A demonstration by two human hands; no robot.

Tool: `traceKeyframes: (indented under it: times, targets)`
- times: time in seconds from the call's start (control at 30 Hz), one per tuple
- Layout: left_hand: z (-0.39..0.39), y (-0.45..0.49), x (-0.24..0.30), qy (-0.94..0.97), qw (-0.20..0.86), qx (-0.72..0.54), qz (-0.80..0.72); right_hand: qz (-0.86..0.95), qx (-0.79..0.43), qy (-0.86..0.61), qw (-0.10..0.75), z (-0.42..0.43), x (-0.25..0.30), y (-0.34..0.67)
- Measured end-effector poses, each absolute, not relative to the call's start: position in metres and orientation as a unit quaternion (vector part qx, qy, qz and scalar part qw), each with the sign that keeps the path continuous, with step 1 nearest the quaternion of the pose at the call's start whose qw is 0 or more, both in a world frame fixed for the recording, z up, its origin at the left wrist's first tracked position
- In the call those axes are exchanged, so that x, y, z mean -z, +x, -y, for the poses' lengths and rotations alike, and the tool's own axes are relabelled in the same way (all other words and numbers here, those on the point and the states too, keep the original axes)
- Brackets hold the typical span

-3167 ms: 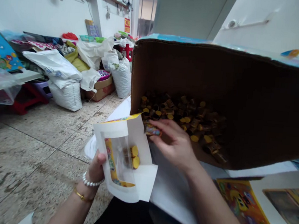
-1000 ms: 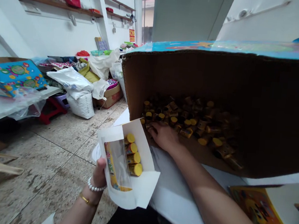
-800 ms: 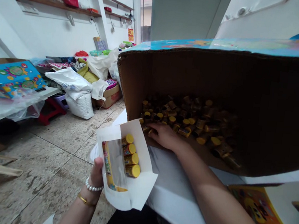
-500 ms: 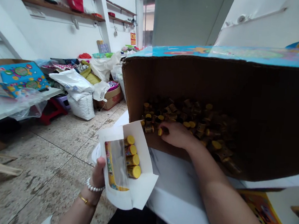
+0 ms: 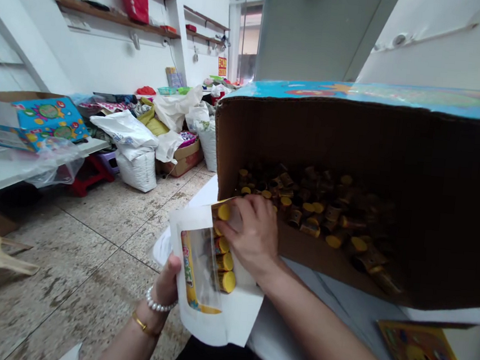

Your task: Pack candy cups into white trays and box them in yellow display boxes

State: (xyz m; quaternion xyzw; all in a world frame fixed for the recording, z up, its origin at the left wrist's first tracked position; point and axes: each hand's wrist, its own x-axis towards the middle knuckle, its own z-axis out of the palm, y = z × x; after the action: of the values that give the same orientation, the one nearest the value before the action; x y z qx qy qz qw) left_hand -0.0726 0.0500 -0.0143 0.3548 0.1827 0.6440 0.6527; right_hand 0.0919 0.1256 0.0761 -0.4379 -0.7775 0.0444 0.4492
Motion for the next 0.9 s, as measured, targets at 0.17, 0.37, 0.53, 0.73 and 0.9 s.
traceKeyframes:
  times: [0.17,0.37,0.53,0.73,0.9]
  targets:
    - [-0.048,-0.075,0.013,0.353,0.671,-0.624,-0.188,0.778,-0.109,-0.436,0.439,-0.147,-0.074,0.099]
    - [-0.05,-0.077,0.017,0.348,0.682,-0.626,-0.149,0.819,-0.013,-0.484,0.308,-0.188,-0.049,0.124]
    - [-0.052,-0.07,0.003,0.34,0.681,-0.632,-0.143,0.863,-0.005,-0.464,0.202,-0.192,-0.026,0.126]
    - [-0.049,-0.071,0.004,0.318,0.66,-0.652,-0.193,0.857,-0.037,-0.481,0.18,-0.177,-0.067,0.131]
    - [-0.048,-0.07,0.01,0.291,0.666,-0.663,-0.18,0.916,-0.192,-0.303,0.178,-0.135,-0.126,0.138]
